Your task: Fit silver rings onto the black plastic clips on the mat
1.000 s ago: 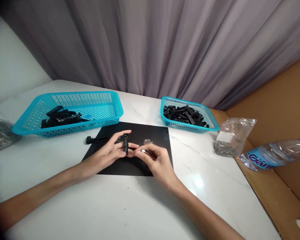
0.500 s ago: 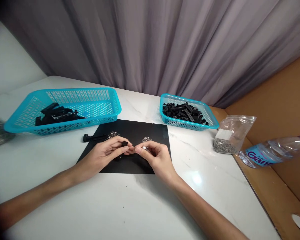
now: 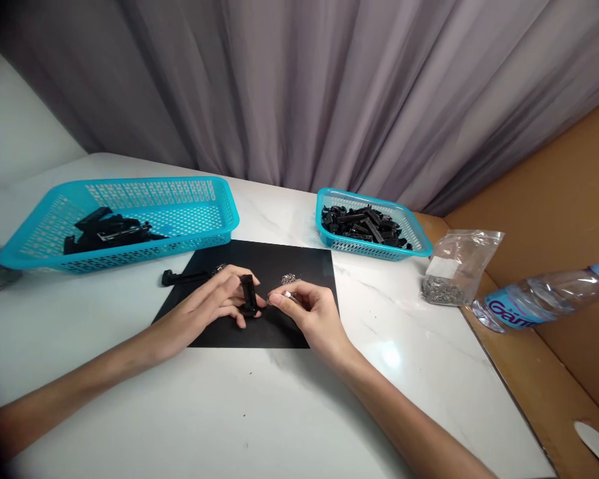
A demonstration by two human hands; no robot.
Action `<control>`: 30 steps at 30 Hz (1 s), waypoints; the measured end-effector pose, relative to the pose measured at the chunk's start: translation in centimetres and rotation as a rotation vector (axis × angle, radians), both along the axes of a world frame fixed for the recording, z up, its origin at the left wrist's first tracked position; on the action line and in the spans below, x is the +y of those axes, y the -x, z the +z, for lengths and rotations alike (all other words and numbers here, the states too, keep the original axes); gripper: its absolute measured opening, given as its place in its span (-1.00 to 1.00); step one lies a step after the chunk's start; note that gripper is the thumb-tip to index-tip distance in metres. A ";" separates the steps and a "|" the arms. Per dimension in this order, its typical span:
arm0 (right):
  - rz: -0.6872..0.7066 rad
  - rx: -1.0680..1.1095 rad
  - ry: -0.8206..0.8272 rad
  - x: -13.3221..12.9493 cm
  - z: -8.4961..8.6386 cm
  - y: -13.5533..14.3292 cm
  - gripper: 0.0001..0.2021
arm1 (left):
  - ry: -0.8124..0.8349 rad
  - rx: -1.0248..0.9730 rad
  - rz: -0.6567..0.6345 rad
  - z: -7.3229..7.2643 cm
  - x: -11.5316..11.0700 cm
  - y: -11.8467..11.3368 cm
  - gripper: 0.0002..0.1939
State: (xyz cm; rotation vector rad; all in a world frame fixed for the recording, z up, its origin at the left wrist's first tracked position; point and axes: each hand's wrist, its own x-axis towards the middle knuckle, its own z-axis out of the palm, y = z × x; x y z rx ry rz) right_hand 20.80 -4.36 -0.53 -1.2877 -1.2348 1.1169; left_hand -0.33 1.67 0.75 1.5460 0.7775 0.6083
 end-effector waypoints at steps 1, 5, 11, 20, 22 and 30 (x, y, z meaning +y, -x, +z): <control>-0.004 0.002 -0.003 0.0 0.0 0.0 -0.76 | 0.029 -0.023 -0.008 0.0 0.0 0.0 -0.62; 0.013 0.040 -0.003 0.0 0.3 0.0 -0.76 | 0.032 -0.078 -0.084 0.2 0.3 0.1 -0.71; 0.004 0.058 0.011 -0.1 0.4 0.0 -0.76 | -0.081 -0.018 -0.077 0.1 0.3 0.5 -0.84; 0.085 0.082 0.022 -1.0 1.2 0.4 -0.78 | -0.390 -0.104 -0.036 -1.0 -0.2 0.2 -0.27; 0.115 0.090 0.032 -1.2 1.3 0.6 -0.78 | -0.461 -0.090 -0.025 -1.1 -0.1 0.3 -0.18; 0.221 0.064 -0.019 -1.6 1.9 0.8 -0.84 | -0.601 -0.071 -0.026 -0.8 0.0 0.6 -0.26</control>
